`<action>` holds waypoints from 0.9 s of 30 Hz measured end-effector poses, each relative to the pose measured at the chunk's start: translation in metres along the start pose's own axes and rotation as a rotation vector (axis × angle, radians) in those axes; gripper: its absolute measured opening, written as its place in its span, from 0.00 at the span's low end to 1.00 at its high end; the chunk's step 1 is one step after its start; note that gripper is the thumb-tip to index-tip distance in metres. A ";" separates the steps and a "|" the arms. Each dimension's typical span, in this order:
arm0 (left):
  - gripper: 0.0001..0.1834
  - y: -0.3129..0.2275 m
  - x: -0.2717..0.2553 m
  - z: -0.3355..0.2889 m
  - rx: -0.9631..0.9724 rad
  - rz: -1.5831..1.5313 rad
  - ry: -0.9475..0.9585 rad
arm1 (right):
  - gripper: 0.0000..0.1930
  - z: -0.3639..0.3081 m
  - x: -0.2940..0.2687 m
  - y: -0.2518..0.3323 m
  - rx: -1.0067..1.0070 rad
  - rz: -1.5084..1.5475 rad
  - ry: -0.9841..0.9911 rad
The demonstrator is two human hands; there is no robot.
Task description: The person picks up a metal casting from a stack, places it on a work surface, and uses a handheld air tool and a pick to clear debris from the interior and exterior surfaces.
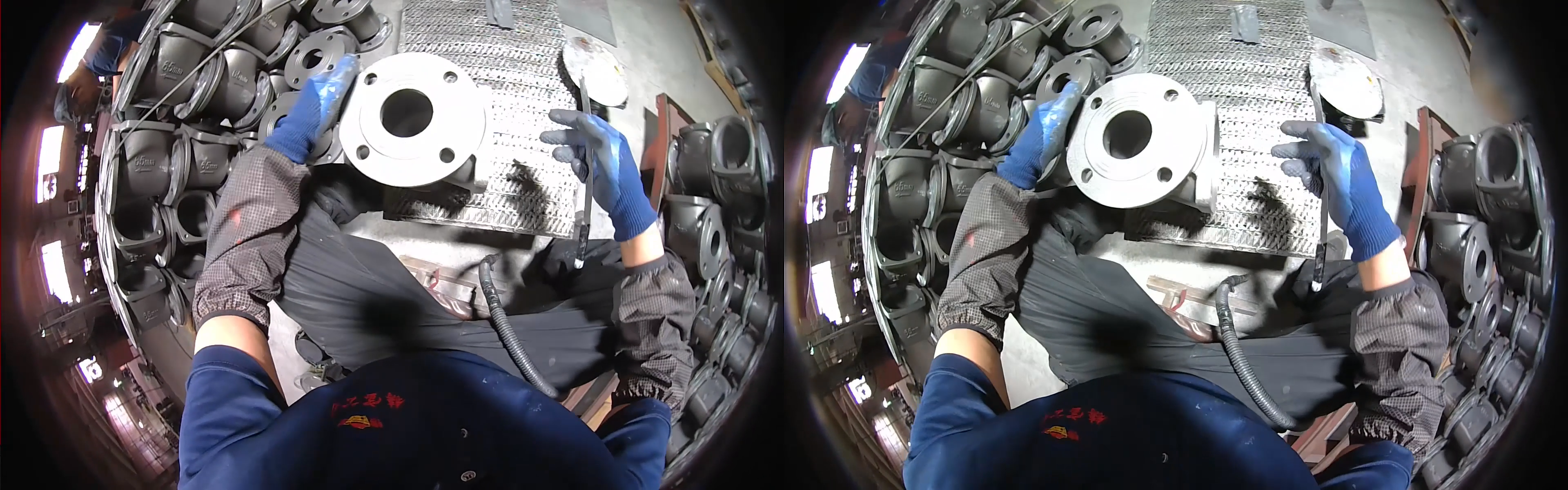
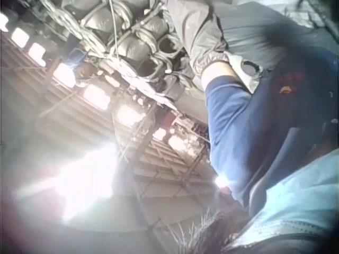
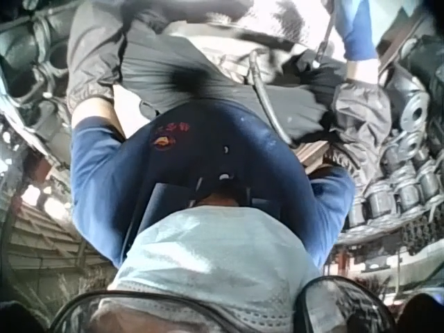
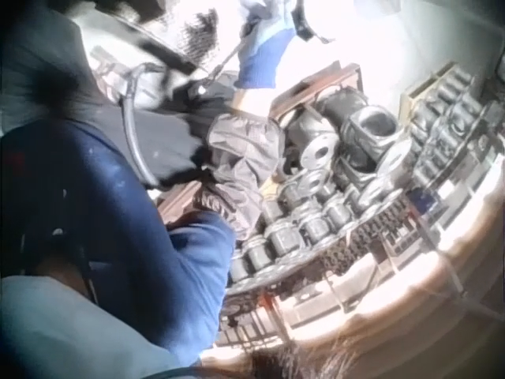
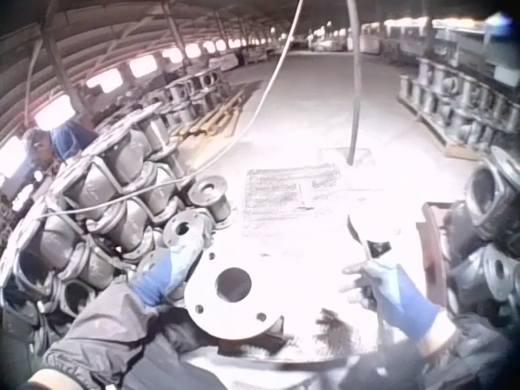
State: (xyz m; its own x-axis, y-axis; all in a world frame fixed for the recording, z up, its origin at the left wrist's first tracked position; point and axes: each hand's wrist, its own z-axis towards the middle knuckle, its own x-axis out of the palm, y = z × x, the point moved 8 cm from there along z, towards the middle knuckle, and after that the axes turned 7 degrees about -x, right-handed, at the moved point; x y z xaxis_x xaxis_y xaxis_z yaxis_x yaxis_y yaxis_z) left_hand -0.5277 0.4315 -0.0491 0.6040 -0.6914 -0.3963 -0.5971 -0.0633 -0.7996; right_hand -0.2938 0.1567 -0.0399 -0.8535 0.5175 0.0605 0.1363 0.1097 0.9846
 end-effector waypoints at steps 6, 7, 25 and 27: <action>0.23 -0.026 0.032 -0.012 0.172 -0.010 0.125 | 0.18 -0.003 0.026 -0.003 0.138 0.086 -0.008; 0.23 -0.025 0.036 -0.012 0.166 -0.055 0.142 | 0.20 -0.003 0.026 -0.012 0.174 0.079 0.010; 0.18 -0.080 0.114 -0.116 0.613 0.270 0.164 | 0.19 -0.017 0.011 -0.034 -0.112 -0.681 0.097; 0.18 -0.078 0.104 -0.119 0.617 0.324 0.141 | 0.18 -0.020 0.019 -0.017 -0.342 -0.871 0.118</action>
State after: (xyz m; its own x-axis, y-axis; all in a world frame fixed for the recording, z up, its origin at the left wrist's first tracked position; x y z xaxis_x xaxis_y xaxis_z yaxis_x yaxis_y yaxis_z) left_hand -0.4808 0.2786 0.0259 0.3477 -0.6960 -0.6282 -0.3015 0.5515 -0.7778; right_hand -0.3222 0.1475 -0.0519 -0.6337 0.2793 -0.7214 -0.7123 0.1530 0.6850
